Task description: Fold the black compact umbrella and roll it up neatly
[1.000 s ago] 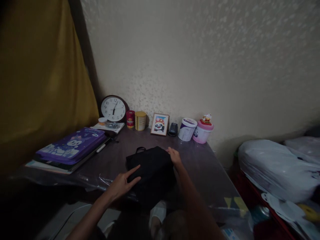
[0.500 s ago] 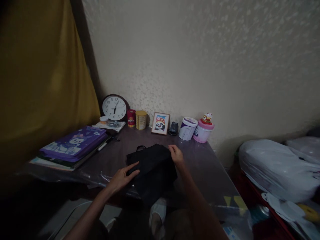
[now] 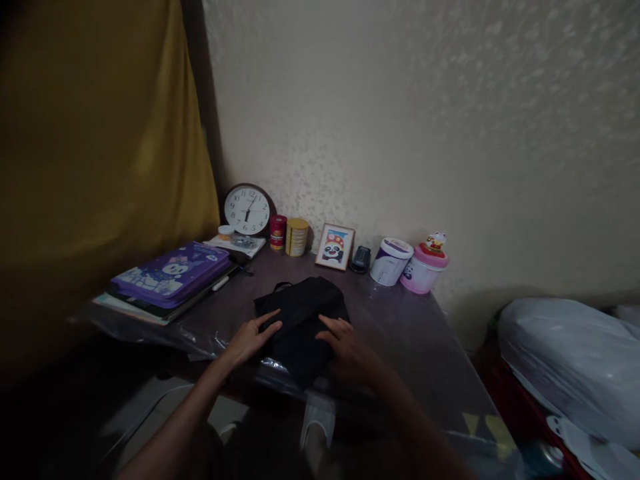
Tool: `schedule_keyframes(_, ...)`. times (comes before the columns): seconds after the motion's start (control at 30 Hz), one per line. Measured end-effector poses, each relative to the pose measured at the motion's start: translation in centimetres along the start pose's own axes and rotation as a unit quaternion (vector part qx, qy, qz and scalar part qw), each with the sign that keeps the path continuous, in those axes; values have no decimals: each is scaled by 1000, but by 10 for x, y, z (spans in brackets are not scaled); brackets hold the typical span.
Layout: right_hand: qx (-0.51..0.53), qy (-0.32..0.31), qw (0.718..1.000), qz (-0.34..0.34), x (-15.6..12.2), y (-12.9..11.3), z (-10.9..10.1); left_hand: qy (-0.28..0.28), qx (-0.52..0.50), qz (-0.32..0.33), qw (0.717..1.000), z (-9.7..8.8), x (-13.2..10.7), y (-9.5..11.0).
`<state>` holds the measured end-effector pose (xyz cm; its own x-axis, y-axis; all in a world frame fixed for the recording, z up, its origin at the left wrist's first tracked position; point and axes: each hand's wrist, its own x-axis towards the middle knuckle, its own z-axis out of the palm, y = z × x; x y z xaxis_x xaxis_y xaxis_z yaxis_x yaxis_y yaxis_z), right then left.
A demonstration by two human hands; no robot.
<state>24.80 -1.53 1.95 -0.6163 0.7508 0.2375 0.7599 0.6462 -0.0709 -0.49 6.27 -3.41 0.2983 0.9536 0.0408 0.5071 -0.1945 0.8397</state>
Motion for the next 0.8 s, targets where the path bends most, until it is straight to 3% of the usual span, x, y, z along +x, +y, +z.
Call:
schedule_keyframes(0.1, -35, -4, 999, -20, 0, 0, 7, 0, 0, -7, 1000, 0, 2, 0)
schedule_keyframes(0.3, -72, 65, 995, -13, 2, 12, 16, -3, 13, -13, 1000, -1, -1, 3)
schedule_keyframes(0.6, -14, 153, 988, -1, 9, 21, 13, -5, 52, -6, 999, -1, -6, 11)
schedule_keyframes(0.8, 1, 134, 990, 39, 28, 17, 10, -10, 77, 10, 997, -1, -9, 13)
